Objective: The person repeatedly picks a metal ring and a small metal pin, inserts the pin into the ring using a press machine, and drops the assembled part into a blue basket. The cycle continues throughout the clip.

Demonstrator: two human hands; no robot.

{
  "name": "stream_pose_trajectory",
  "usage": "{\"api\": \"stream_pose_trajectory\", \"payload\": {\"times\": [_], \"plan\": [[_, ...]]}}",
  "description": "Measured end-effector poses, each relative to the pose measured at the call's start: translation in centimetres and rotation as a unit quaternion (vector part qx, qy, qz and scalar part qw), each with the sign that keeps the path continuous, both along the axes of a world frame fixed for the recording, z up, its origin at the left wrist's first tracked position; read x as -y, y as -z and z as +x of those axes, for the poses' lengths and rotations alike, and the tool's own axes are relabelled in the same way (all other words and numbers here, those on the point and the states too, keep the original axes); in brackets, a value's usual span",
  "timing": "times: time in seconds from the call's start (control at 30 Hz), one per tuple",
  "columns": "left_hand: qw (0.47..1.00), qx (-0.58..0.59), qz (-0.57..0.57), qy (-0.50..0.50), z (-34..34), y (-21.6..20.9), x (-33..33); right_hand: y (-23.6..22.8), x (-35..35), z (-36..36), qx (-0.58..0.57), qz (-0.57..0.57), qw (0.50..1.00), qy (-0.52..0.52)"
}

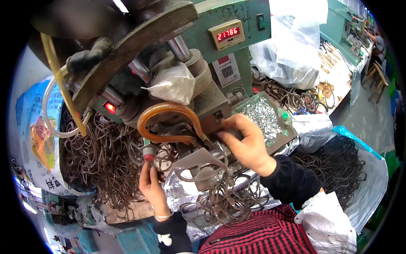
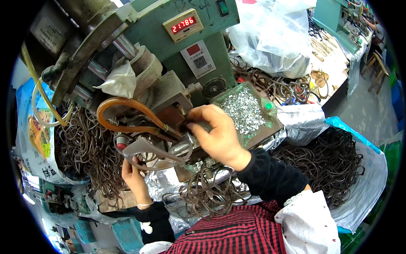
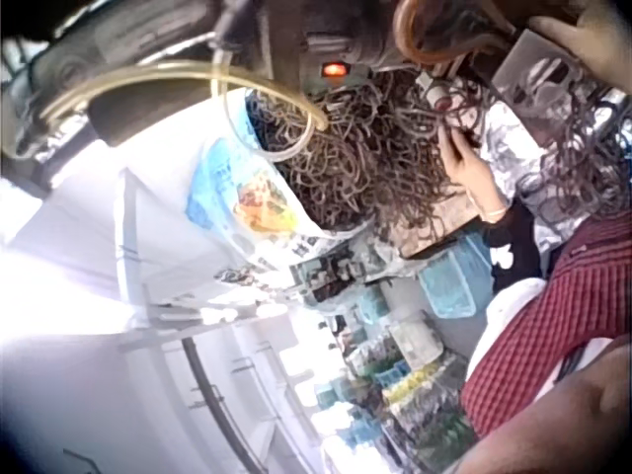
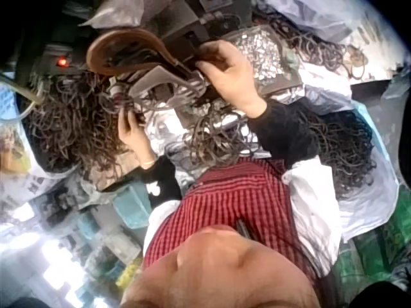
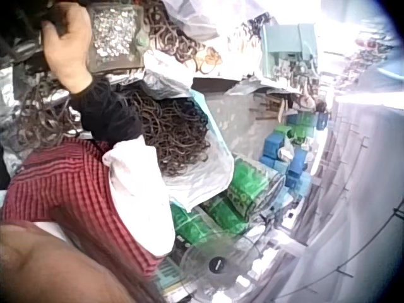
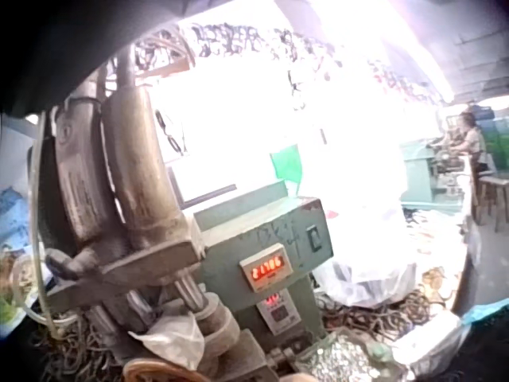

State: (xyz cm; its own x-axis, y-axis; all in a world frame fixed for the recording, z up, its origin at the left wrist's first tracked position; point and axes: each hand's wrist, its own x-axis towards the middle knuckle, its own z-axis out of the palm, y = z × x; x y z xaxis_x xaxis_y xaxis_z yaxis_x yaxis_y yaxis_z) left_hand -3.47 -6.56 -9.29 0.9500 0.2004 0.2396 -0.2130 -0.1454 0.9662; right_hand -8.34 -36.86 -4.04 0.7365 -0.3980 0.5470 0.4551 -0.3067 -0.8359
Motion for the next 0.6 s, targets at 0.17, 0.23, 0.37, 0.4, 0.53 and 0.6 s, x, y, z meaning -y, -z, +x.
{"api": "stream_pose_trajectory", "payload": {"times": [0.17,0.23,0.37,0.4,0.53,0.6], "plan": [[0.965,0.256,-0.013,-0.046,-2.3,-4.5,3.8,-0.2,-1.5,-0.8,-0.083,0.261,0.947,-0.169],[0.913,0.405,-0.009,0.043,-2.9,-9.0,6.1,-0.5,-1.7,-0.8,-0.085,0.292,0.932,-0.196],[0.916,0.385,0.11,-0.016,-1.5,-11.3,9.0,-1.1,-2.8,-1.0,-0.09,0.335,0.917,-0.196],[0.914,0.395,0.095,0.015,-1.1,-11.4,8.8,-1.3,-3.0,-1.1,-0.087,0.35,0.913,-0.191],[0.898,0.422,0.121,0.021,-0.6,-10.8,7.7,-0.7,-2.1,0.0,-0.083,0.289,0.945,-0.129],[0.901,0.414,0.127,0.033,-0.6,-11.1,7.5,-0.3,-2.0,-0.4,-0.081,0.303,0.941,-0.127]]}}
